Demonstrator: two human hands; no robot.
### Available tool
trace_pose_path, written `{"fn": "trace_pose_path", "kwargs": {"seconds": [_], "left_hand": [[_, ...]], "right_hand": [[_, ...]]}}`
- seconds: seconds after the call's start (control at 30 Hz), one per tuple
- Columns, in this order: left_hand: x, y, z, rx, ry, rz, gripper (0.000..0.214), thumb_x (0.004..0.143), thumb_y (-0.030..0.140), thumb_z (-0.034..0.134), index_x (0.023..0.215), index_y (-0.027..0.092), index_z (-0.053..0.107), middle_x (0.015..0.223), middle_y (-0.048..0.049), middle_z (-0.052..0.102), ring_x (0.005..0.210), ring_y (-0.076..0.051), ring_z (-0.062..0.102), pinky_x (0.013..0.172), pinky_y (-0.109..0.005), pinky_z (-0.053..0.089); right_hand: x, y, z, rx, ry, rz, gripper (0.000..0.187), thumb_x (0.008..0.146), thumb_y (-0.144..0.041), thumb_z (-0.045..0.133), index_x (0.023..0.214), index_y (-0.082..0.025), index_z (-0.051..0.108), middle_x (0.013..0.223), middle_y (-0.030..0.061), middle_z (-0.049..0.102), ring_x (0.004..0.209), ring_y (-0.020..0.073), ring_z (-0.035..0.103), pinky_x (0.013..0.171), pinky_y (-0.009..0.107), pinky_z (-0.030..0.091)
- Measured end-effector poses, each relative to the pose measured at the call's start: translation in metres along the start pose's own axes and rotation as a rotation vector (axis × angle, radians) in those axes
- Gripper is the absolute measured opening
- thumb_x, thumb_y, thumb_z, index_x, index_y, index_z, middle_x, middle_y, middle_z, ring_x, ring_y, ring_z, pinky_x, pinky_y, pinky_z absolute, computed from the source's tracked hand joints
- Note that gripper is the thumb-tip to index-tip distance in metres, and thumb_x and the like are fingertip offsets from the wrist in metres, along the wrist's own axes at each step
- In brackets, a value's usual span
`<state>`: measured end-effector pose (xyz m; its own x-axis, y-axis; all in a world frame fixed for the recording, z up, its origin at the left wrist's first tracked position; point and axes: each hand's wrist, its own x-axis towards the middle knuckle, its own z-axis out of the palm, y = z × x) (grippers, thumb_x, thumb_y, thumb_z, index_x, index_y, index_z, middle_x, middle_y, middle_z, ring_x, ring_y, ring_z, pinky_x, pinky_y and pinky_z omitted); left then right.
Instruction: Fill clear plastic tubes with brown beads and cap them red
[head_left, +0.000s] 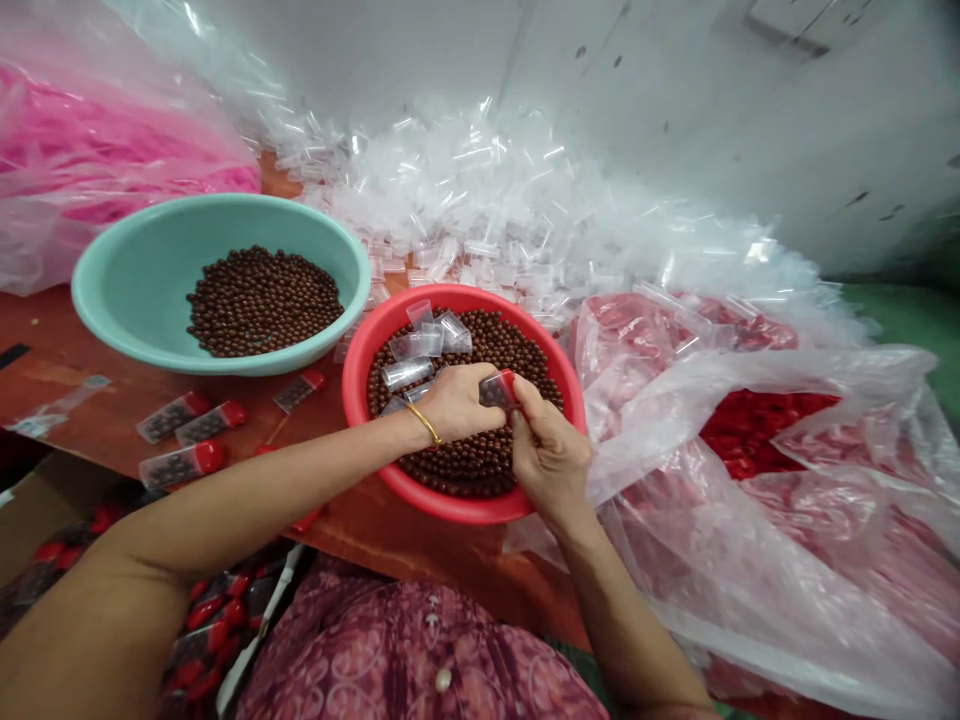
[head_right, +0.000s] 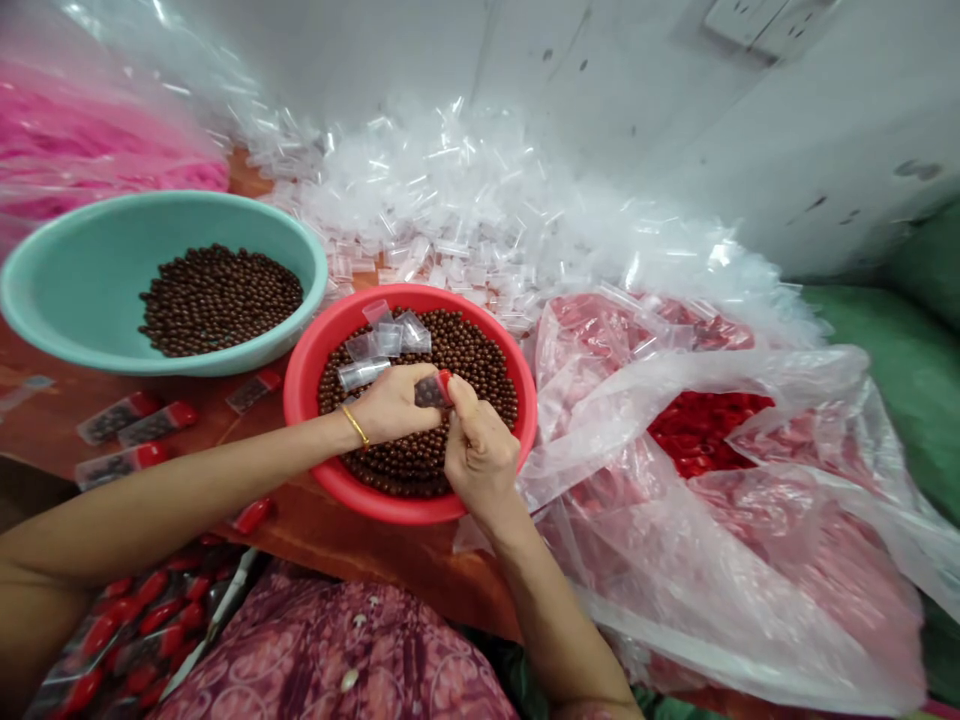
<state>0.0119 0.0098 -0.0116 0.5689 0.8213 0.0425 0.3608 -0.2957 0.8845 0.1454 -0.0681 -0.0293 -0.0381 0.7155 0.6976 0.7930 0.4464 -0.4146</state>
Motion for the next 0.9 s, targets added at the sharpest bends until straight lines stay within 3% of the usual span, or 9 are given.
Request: {"fn": "trace_pose_path", "kwargs": {"seconds": [0.13, 0.23, 0.3, 0.37, 0.43, 0.5, 0.6, 0.8, 0.9], "left_hand": [[0.001, -0.003, -0.002, -0.041, -0.031, 0.052, 0.011, 0.060, 0.023, 0.055, 0.067, 0.016, 0.052, 0.059, 0.0049, 0.049, 0.057, -0.010, 0.043, 0.054, -0.022, 0.033], [0.001, 0.001, -0.003, -0.017, -0.127, 0.057, 0.010, 0.058, 0.022, 0.055, 0.065, 0.016, 0.052, 0.056, 0.0053, 0.047, 0.055, -0.009, 0.042, 0.050, -0.021, 0.031], [0.000, 0.004, -0.004, 0.015, -0.180, 0.057, 0.009, 0.057, 0.022, 0.055, 0.061, 0.017, 0.050, 0.054, 0.0057, 0.045, 0.053, -0.009, 0.042, 0.049, -0.021, 0.030], [-0.001, 0.007, -0.005, 0.043, -0.216, 0.071, 0.009, 0.057, 0.022, 0.056, 0.060, 0.017, 0.049, 0.054, 0.0057, 0.045, 0.052, -0.009, 0.042, 0.049, -0.021, 0.030], [-0.003, 0.008, -0.005, 0.088, -0.246, 0.102, 0.010, 0.058, 0.023, 0.057, 0.061, 0.017, 0.051, 0.055, 0.0049, 0.048, 0.052, -0.010, 0.044, 0.050, -0.021, 0.032], [-0.004, 0.009, -0.004, 0.166, -0.268, 0.138, 0.009, 0.059, 0.024, 0.057, 0.065, 0.017, 0.054, 0.057, 0.0030, 0.052, 0.052, -0.011, 0.046, 0.051, -0.022, 0.034], [-0.008, 0.008, -0.003, 0.328, -0.291, 0.160, 0.016, 0.061, 0.024, 0.057, 0.075, 0.015, 0.061, 0.062, -0.0022, 0.060, 0.057, -0.016, 0.054, 0.055, -0.025, 0.040], [-0.010, 0.004, 0.001, 0.583, -0.328, 0.134, 0.033, 0.067, 0.026, 0.055, 0.094, 0.011, 0.064, 0.078, -0.0121, 0.069, 0.073, -0.026, 0.065, 0.067, -0.032, 0.049], [-0.004, 0.012, 0.002, 0.661, -0.283, 0.148, 0.032, 0.069, 0.027, 0.054, 0.095, 0.013, 0.063, 0.080, -0.0106, 0.070, 0.073, -0.025, 0.065, 0.067, -0.031, 0.049]], "right_hand": [[0.005, 0.008, -0.006, 0.213, -0.068, 0.086, 0.038, 0.084, -0.012, 0.052, 0.117, -0.028, 0.063, 0.113, 0.0012, 0.069, 0.098, 0.0168, 0.067, 0.088, 0.032, 0.055], [0.011, 0.013, -0.010, 0.293, -0.025, 0.216, 0.023, 0.086, -0.022, 0.051, 0.100, -0.025, 0.070, 0.097, 0.0017, 0.073, 0.077, 0.0151, 0.070, 0.076, 0.031, 0.058], [0.018, 0.015, -0.007, 0.322, 0.055, 0.315, 0.026, 0.090, -0.032, 0.046, 0.097, -0.022, 0.069, 0.086, 0.0022, 0.073, 0.061, 0.0121, 0.065, 0.064, 0.028, 0.056], [0.029, 0.015, 0.000, 0.385, 0.075, 0.397, 0.038, 0.093, -0.043, 0.036, 0.106, -0.021, 0.065, 0.087, 0.0033, 0.071, 0.056, 0.0103, 0.061, 0.056, 0.025, 0.053], [0.040, 0.015, 0.009, 0.466, -0.025, 0.463, 0.054, 0.094, -0.051, 0.020, 0.123, -0.022, 0.055, 0.100, 0.0057, 0.070, 0.065, 0.0110, 0.064, 0.058, 0.024, 0.053], [0.046, 0.015, 0.018, 0.522, -0.200, 0.501, 0.066, 0.093, -0.056, 0.006, 0.136, -0.024, 0.043, 0.115, 0.0067, 0.066, 0.089, 0.0132, 0.066, 0.073, 0.027, 0.055], [0.045, 0.018, 0.027, 0.553, -0.395, 0.521, 0.069, 0.091, -0.059, 0.001, 0.144, -0.026, 0.031, 0.134, 0.0050, 0.055, 0.120, 0.0139, 0.054, 0.096, 0.034, 0.049], [0.033, 0.021, 0.039, 0.392, -0.330, 0.401, 0.067, 0.093, -0.057, 0.017, 0.140, -0.015, 0.038, 0.148, 0.0080, 0.035, 0.136, 0.0156, 0.034, 0.113, 0.039, 0.030], [0.043, 0.010, 0.036, 0.426, -0.289, 0.450, 0.068, 0.095, -0.052, 0.006, 0.138, -0.014, 0.041, 0.142, 0.0068, 0.045, 0.130, 0.0138, 0.044, 0.105, 0.034, 0.041]]}}
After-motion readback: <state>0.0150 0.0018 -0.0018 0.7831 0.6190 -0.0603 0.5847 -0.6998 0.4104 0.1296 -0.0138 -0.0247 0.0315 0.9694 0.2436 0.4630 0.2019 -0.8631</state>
